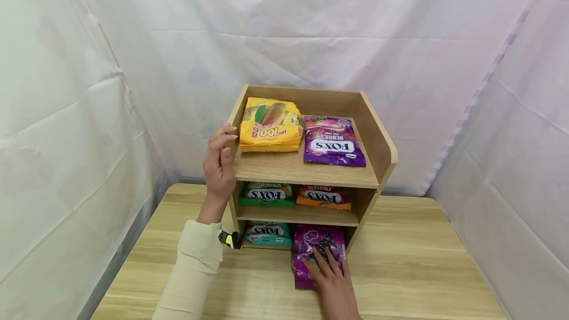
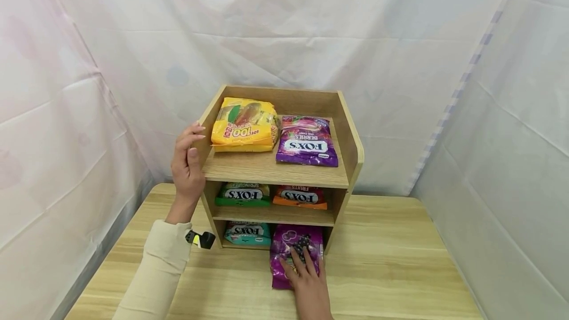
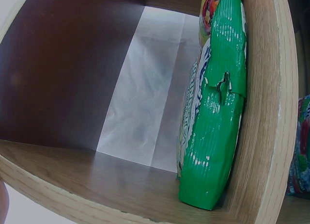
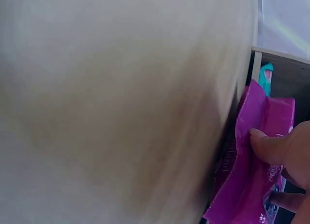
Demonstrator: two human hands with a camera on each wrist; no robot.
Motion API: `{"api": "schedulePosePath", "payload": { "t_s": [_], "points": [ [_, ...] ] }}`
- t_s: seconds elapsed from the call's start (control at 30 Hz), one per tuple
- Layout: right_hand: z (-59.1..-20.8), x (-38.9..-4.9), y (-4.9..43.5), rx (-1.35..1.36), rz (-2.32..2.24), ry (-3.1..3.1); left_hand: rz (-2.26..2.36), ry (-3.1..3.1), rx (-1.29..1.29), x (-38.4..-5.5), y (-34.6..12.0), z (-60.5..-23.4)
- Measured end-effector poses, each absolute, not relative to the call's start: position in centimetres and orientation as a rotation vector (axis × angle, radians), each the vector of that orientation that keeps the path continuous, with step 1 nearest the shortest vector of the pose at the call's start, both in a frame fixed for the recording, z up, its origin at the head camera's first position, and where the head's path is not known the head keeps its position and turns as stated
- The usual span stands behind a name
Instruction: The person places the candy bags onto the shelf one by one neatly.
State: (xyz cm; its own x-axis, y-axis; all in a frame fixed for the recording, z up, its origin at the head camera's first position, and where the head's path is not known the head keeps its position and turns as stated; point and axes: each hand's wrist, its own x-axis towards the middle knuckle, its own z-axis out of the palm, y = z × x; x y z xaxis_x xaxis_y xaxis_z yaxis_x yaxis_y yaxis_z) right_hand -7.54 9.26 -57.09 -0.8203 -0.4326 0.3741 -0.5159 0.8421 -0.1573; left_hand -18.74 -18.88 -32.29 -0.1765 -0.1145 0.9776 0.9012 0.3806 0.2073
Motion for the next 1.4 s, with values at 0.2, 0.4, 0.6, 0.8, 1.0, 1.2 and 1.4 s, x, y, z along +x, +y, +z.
{"api": "schedulePosePath", "payload": {
  "t_s": [0.2, 0.4, 0.6, 0.8, 1.0, 1.2, 1.4],
  "points": [
    [-56.4, -8.4, 9.5, 0.720, 0.406, -2.669, -1.077, -1.452, -0.754, -18.7, -18.9, -32.3],
    [-56.2, -9.0, 9.5, 0.728, 0.436, -2.627, -1.074, -1.459, -0.753, -18.7, -18.8, -32.3],
    [-56.1, -9.8, 9.5, 0.748, 0.429, -2.595, -1.077, -1.459, -0.751, -18.7, -18.8, -32.3],
    [-56.2, -9.9, 9.2, 0.739, 0.322, -2.633, -1.076, -1.457, -0.752, -18.7, -18.8, -32.3],
    [-56.3, -8.5, 8.4, 0.707, 0.105, -2.803, -1.073, -1.463, -0.752, -18.7, -18.8, -32.4],
    [-56.1, -6.7, 7.5, 0.550, 0.089, -2.916, -1.075, -1.465, -0.758, -18.7, -18.9, -32.6],
    [-55.8, -5.7, 6.7, 0.420, 0.175, -3.023, -1.074, -1.459, -0.755, -18.7, -18.9, -32.4]
  ]
}}
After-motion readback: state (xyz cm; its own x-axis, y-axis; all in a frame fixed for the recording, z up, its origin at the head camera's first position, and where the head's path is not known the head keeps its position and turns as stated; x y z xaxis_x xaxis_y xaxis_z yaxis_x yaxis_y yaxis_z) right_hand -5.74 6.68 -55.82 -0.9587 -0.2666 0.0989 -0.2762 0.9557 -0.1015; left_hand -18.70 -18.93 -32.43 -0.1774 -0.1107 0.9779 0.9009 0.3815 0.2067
